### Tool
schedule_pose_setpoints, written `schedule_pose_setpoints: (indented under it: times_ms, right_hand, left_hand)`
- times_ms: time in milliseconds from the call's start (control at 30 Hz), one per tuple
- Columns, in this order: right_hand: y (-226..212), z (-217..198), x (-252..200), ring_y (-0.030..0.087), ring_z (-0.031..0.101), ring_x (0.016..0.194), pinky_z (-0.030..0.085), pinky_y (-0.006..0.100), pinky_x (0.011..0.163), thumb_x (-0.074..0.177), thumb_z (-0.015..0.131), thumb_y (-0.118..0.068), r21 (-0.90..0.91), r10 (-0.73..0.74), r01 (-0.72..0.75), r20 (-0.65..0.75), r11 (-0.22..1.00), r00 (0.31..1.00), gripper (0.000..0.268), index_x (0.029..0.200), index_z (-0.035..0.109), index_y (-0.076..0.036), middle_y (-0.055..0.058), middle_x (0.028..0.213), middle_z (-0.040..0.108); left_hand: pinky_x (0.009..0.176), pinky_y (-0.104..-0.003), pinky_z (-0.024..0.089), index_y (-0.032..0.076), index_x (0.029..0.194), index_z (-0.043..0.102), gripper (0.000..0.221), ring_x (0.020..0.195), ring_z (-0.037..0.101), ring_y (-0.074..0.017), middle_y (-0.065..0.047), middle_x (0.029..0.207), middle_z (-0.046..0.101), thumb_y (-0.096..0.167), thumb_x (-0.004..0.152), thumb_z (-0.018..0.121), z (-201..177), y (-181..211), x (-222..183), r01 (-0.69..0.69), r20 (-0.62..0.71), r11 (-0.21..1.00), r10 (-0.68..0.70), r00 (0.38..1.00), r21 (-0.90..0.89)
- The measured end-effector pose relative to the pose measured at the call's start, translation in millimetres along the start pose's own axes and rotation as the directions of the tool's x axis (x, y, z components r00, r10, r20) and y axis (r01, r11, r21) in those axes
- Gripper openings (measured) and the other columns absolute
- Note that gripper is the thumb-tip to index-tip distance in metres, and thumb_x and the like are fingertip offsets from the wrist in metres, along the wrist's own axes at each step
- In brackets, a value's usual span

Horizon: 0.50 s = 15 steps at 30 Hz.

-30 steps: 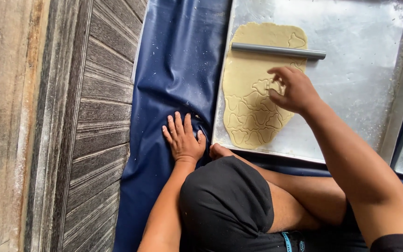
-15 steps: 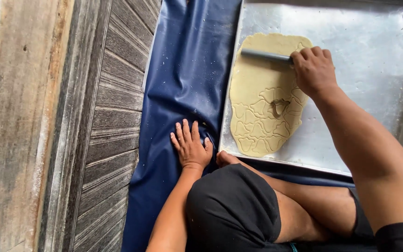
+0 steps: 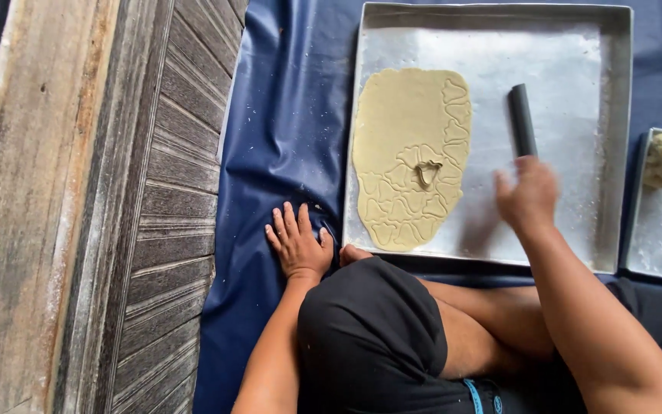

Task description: Using a heart-shaped mold and a metal rod to cut shapes out of a rolled-out sheet of dough on a metal tray.

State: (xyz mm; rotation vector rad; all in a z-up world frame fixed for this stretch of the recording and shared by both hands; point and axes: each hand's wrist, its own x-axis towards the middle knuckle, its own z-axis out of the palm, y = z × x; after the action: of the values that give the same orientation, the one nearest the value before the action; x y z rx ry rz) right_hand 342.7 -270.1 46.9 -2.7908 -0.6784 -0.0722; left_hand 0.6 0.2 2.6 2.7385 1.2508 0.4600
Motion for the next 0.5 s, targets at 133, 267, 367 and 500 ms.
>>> schedule_pose_setpoints:
  times_ms: [133,267,367,500]
  right_hand:
    - [-80,-85,-64,0.032,0.071,0.108,0.054,0.049,0.09,0.078,0.076,-0.053,-0.319,-0.12,0.324,0.521,0.891,0.845,0.046,0.111,0.076,-0.021,0.006,0.109,0.075]
    - [-67,-61,-98,0.032,0.074,0.109,0.059,0.049,0.09,0.086,0.073,-0.047,-0.209,-0.052,0.273,0.7,0.939,0.713,0.044,0.12,0.073,-0.018,0.01,0.111,0.076]
    - [-60,-44,-105,0.032,0.075,0.096,0.061,0.048,0.08,0.091,0.067,-0.038,-0.232,-0.112,0.335,0.646,0.913,0.755,0.027,0.106,0.075,-0.017,0.008,0.096,0.075]
    - [-70,-44,-110,0.032,0.076,0.093,0.063,0.05,0.079,0.093,0.065,-0.027,-0.216,-0.154,0.354,0.617,0.91,0.771,0.022,0.108,0.076,-0.015,0.009,0.095,0.075]
  left_hand:
    - [0.119,-0.063,0.012,0.013,0.148,0.047,0.074,0.149,0.028,-0.042,-0.019,0.155,0.04,0.043,0.079,0.052,4,-2,-2,0.004,-0.009,1.0,-0.004,1.0,-0.007]
    - [0.119,-0.063,0.013,0.014,0.147,0.048,0.071,0.148,0.03,-0.0415,-0.019,0.155,0.041,0.04,0.081,0.053,7,-4,-5,-0.004,-0.032,1.0,0.004,0.999,-0.016]
    - [0.118,-0.063,0.013,0.015,0.146,0.049,0.069,0.148,0.031,-0.0408,-0.018,0.154,0.042,0.042,0.082,0.052,15,-7,-6,0.0,-0.051,1.0,0.0,0.999,-0.016]
    - [0.118,-0.063,0.015,0.016,0.146,0.048,0.07,0.148,0.032,-0.0401,-0.017,0.154,0.043,0.042,0.081,0.053,16,-9,-6,-0.002,-0.06,1.0,0.001,0.998,-0.009]
